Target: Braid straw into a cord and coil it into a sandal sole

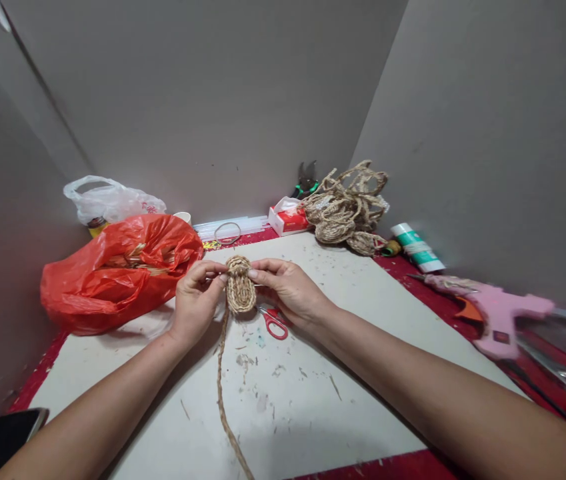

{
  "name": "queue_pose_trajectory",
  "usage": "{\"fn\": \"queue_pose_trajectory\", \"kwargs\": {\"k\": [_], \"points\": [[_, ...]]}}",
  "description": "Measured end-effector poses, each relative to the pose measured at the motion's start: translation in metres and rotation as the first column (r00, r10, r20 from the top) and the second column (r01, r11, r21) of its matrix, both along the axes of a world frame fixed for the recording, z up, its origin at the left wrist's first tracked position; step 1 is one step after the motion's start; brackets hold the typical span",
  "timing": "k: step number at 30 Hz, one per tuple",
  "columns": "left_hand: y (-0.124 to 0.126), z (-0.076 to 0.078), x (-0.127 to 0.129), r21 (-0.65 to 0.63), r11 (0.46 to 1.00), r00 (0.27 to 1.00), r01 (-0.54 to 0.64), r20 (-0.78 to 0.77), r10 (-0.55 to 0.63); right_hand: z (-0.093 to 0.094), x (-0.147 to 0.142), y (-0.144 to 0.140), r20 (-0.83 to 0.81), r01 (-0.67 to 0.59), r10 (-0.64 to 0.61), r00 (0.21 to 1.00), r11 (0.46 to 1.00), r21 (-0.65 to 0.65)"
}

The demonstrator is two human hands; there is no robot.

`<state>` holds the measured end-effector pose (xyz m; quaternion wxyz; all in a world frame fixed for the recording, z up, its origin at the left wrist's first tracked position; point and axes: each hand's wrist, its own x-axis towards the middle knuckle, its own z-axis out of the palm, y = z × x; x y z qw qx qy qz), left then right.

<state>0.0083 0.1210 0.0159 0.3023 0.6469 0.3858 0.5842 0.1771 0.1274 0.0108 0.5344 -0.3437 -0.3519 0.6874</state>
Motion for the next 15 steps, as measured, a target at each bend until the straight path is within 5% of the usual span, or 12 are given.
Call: {"fn": "queue_pose_trajectory", "kwargs": {"k": [4, 15], "points": [[0.0001, 0.0004, -0.0013, 0.108, 0.994, 0.996, -0.029, -0.078, 0.038, -0.0016, -0.0011, -0.0002, 0.003, 0.000, 0.000, 1.000, 1.000, 0.027], [-0.0009, -0.0017, 0.0015, -0.006, 0.999, 0.999, -0.044, 0.008, 0.044, -0.0002, -0.0043, -0.0040, 0.051, 0.035, -0.040, 0.998, 0.994, 0.101]]}}
